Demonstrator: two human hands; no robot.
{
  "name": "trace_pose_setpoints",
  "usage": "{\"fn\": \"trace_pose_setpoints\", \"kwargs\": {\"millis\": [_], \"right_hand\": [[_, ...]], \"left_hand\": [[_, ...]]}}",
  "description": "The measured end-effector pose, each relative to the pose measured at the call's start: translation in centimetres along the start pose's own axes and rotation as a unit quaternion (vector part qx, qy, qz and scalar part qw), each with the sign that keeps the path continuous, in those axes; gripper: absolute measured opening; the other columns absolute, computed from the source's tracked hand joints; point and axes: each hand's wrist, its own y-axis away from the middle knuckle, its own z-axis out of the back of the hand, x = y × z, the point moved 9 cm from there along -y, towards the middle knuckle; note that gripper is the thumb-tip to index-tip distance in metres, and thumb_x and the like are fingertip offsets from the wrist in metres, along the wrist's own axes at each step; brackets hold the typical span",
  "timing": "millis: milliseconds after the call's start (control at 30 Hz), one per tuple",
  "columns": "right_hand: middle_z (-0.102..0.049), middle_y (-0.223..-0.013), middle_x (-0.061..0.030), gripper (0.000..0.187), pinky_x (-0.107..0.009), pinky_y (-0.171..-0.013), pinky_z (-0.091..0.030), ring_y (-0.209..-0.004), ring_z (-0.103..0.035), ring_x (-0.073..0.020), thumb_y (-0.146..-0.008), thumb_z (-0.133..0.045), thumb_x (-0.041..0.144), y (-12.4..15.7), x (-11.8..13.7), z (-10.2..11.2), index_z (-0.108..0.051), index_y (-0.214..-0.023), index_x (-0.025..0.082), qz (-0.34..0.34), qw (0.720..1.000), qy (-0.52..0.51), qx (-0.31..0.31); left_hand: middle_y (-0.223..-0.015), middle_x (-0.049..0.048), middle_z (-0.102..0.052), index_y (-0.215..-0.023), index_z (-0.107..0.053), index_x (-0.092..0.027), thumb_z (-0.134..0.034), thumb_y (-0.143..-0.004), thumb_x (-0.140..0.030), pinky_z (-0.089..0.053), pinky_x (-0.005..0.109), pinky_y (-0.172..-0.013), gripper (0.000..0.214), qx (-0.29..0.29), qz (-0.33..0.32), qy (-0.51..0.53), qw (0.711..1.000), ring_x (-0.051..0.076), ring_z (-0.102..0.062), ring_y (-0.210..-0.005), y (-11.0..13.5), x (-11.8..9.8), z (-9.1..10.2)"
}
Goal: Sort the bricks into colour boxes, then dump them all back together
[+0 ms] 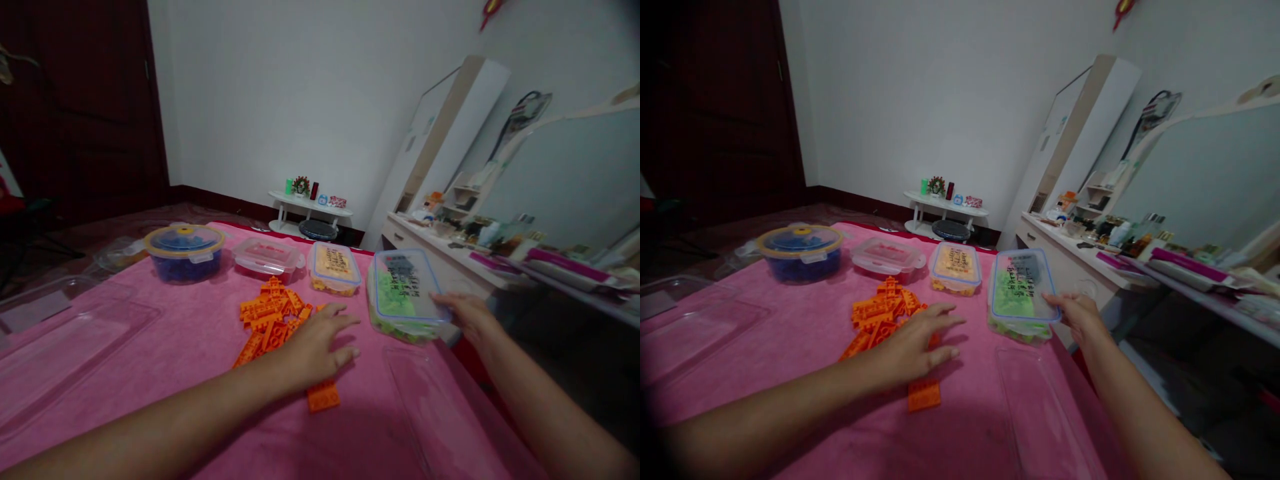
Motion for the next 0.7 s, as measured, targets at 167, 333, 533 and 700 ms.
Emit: {"fn": "trace_pose_setpoints", "kwargs": {"millis": [167, 333, 533, 700], "right_hand": [[-0.062, -0.06, 0.0013, 0.032, -0.023, -0.049, -0.049, -0.049, -0.058, -0.0126, -0.049, -0.081, 0.025, 4.1, -0.2, 0.6, -0.055, -0.069, 0.02, -0.052, 0.985, -0.16, 0.025], [-0.066, -0.07, -0.0023, 0.028, -0.027, -0.059, -0.051, -0.06, -0.062, -0.0161, -0.063, -0.075, 0.038, 11.7, -0.7, -2.0, -0.059, -0.077, 0.02, -0.077, 0.967, -0.145, 0.196], [-0.068, -0.081, -0.0058, 0.036, -0.031, -0.058, -0.047, -0.071, -0.063, -0.0239, -0.063, -0.067, 0.055, 13.4, -4.1, 0.8, -0.063, -0.079, 0.023, 0.038, 0.963, 0.249, 0.096], [-0.064, -0.071, -0.0054, 0.029, -0.031, -0.059, -0.044, -0.064, -0.06, -0.0207, -0.068, -0.061, 0.049, 13.5, -7.4, 1.2, -0.061, -0.069, 0.021, 0.086, 0.919, 0.355, 0.146]], "left_hand": [[-0.135, 0.0206, -0.044, -0.145, -0.019, -0.021, -0.069, -0.074, -0.032, -0.049, 0.042, -0.087, 0.088, -0.037, 0.176, 0.352, 0.918, 0.025, -0.056, -0.111, -1.9, 2.0, -2.4], [-0.103, 0.012, -0.064, -0.112, -0.057, -0.014, -0.067, -0.074, -0.041, -0.051, 0.033, -0.073, 0.047, -0.01, 0.163, 0.557, 0.814, 0.019, -0.063, -0.086, -1.7, -0.7, -3.6], [-0.08, 0.0024, -0.063, -0.093, -0.06, -0.013, -0.063, -0.074, -0.025, -0.046, 0.026, -0.063, 0.022, -0.104, 0.094, 0.337, 0.931, 0.015, -0.057, -0.07, -0.6, -3.0, 0.6], [-0.091, 0.0035, -0.062, -0.109, -0.056, -0.017, -0.051, -0.08, -0.023, -0.046, 0.032, -0.072, 0.03, -0.065, 0.02, 0.143, 0.987, 0.018, -0.057, -0.078, 0.1, -7.5, 1.4]]}}
